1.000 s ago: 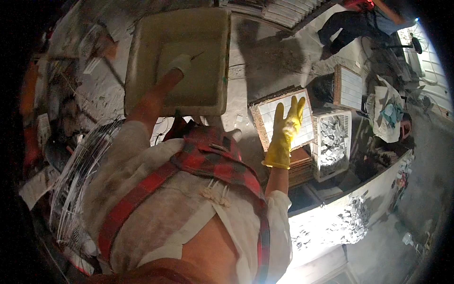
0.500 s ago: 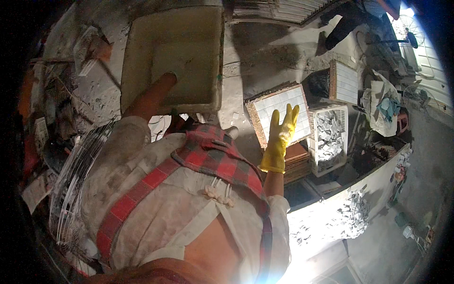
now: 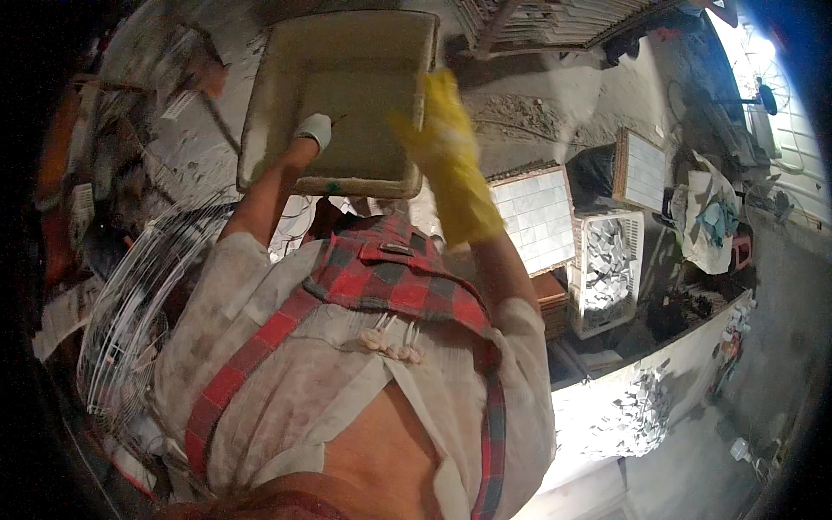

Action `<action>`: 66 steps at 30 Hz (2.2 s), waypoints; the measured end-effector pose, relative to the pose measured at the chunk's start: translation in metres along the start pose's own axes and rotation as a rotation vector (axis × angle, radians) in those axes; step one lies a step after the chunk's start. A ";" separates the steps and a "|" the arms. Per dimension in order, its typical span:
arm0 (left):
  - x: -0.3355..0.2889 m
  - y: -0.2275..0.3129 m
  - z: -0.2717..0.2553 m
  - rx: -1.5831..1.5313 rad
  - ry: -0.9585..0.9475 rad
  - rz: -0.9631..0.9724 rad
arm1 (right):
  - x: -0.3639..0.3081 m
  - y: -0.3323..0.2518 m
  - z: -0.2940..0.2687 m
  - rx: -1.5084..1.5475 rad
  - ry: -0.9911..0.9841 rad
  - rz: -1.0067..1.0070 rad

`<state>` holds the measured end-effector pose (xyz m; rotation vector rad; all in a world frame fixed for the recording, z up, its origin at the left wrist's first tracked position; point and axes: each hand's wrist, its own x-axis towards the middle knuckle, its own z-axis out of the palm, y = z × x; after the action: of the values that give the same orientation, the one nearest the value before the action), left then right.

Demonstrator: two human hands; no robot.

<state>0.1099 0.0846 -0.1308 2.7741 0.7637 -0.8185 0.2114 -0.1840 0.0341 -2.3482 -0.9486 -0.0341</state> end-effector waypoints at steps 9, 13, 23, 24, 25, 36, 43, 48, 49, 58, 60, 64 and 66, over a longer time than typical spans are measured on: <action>-0.011 0.002 -0.012 -0.116 0.005 -0.035 | 0.027 0.003 0.158 -0.230 -1.178 0.137; -0.020 -0.007 0.000 -0.246 0.082 -0.070 | 0.026 0.012 0.195 -0.156 -1.149 0.228; -0.130 0.008 -0.011 -1.035 0.685 0.120 | 0.032 0.052 0.288 -0.383 -0.718 0.049; -0.145 0.008 -0.011 -1.079 0.663 0.111 | 0.044 0.037 0.277 -0.301 -0.690 0.052; -0.154 0.007 -0.008 -1.101 0.671 0.106 | 0.054 0.026 0.265 -0.220 -0.659 0.061; -0.218 -0.001 -0.051 -1.233 0.877 0.172 | 0.146 -0.062 0.165 1.128 -0.188 -0.253; -0.246 -0.001 -0.036 -1.189 1.008 0.183 | 0.148 -0.008 0.130 0.951 -0.468 0.012; -0.262 -0.011 -0.016 -1.062 0.930 0.154 | 0.102 -0.014 0.194 -0.859 -0.768 -0.403; -0.270 -0.007 -0.005 -1.015 0.911 0.189 | 0.105 -0.009 0.195 -0.837 -0.764 -0.356; -0.267 -0.021 -0.027 -1.437 0.760 -0.080 | 0.148 -0.091 0.031 0.587 -0.291 -0.210; -0.263 -0.025 -0.022 -1.326 0.841 -0.039 | 0.135 -0.104 0.006 0.891 -0.366 0.008; -0.260 -0.012 -0.010 -1.590 0.773 0.099 | 0.108 -0.057 0.066 1.250 -0.289 0.187; -0.261 -0.001 -0.015 -1.436 0.763 0.137 | 0.098 -0.013 0.122 -0.677 -0.507 -0.142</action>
<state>-0.0716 -0.0222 0.0235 1.6263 0.7455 0.6933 0.2528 -0.0503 -0.0358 -2.9738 -1.5362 0.2297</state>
